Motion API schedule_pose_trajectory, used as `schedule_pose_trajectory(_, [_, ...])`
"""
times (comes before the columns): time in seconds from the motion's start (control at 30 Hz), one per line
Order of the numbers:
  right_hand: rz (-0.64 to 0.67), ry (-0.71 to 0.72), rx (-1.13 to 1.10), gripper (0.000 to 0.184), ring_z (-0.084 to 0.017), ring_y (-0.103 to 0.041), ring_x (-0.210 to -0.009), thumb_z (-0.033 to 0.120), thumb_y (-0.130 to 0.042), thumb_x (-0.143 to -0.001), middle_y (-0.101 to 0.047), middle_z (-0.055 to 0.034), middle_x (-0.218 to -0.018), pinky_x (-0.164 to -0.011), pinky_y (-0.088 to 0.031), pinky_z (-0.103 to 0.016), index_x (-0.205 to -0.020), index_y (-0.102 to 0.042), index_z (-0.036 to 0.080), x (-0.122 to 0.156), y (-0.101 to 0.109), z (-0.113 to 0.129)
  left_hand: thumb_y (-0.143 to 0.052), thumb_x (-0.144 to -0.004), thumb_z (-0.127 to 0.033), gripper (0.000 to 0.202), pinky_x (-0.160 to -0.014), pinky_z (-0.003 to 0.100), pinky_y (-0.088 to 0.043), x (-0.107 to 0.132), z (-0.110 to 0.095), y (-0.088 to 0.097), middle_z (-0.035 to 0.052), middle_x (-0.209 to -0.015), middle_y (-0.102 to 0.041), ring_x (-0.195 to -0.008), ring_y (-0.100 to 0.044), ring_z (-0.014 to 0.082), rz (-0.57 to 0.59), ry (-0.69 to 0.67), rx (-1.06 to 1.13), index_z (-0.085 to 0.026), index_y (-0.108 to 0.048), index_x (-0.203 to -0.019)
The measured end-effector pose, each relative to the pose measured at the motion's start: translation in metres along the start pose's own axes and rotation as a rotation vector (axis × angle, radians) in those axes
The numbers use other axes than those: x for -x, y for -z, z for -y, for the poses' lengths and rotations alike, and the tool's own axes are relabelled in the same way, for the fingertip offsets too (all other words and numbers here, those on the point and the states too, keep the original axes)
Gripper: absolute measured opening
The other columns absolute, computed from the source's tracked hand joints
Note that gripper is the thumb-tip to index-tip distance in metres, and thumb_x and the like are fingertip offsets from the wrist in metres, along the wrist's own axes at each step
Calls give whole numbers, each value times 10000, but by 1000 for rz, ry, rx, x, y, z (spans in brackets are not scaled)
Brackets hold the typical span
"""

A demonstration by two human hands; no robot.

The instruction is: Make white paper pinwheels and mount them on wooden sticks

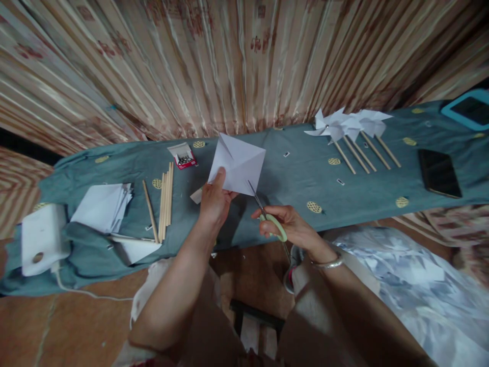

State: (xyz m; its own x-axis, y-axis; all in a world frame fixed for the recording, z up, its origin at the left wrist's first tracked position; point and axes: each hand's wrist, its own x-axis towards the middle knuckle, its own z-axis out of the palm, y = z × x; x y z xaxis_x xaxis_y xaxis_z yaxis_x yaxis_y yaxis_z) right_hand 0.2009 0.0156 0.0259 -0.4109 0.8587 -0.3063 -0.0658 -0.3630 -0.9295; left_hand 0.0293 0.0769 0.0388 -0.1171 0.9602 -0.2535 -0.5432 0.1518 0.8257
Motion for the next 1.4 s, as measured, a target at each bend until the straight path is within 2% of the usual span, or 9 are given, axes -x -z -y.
schedule_pose_trajectory(0.27, [16,-22,29,507,-81,-541,-552,553,-830,-627,-619,28,-640,-537,-456,-208,-917,-694,160,-1,2,2,-772,-748,-365,205,-719,312,-582,-1,2,1,37,-819,-758,-822,-727,220,11,0,48,-196,-698,-836])
schedule_pose_trajectory(0.4, [6,-42,25,539,-79,-538,-550,576,-835,-602,-613,29,-637,-529,-454,-207,-908,-691,156,-1,1,3,-769,-758,-378,195,-690,278,-573,-1,2,1,29,-780,-751,-827,-729,209,-7,24,38,-205,-687,-794])
schedule_pose_trajectory(0.53, [-19,-73,-6,550,-80,-537,-538,567,-863,-553,-606,32,-612,-521,-450,-208,-879,-693,158,-1,-1,3,-751,-782,-372,187,-705,286,-569,0,1,0,40,-790,-750,-845,-730,208,-18,37,35,-197,-691,-804])
schedule_pose_trajectory(0.83, [-14,-90,-59,507,-61,-505,-507,475,-901,-531,-593,52,-585,-496,-430,-196,-871,-698,159,-2,-1,3,-770,-762,-350,198,-682,263,-562,1,-1,-2,24,-726,-733,-745,-721,184,-45,40,68,-178,-680,-805])
schedule_pose_trajectory(1.03, [-39,-96,-62,476,-61,-522,-498,462,-895,-541,-593,58,-573,-495,-443,-197,-856,-704,162,-4,0,-2,-753,-783,-353,197,-677,259,-558,2,-2,-1,21,-744,-734,-761,-723,180,-26,48,53,-187,-673,-851])
schedule_pose_trajectory(1.17, [-73,-101,-57,483,-55,-525,-474,454,-908,-504,-586,70,-527,-478,-432,-185,-826,-700,161,-5,0,-3,-734,-800,-334,164,-704,267,-561,1,-2,-2,21,-760,-738,-795,-725,185,-54,50,51,-189,-672,-849])
schedule_pose_trajectory(1.4, [-55,-81,-32,465,-55,-540,-488,463,-894,-529,-597,68,-546,-487,-451,-177,-828,-695,169,-5,0,0,-698,-828,-307,115,-744,276,-565,4,-1,-5,18,-773,-739,-844,-727,191,-49,87,43,-196,-668,-826])
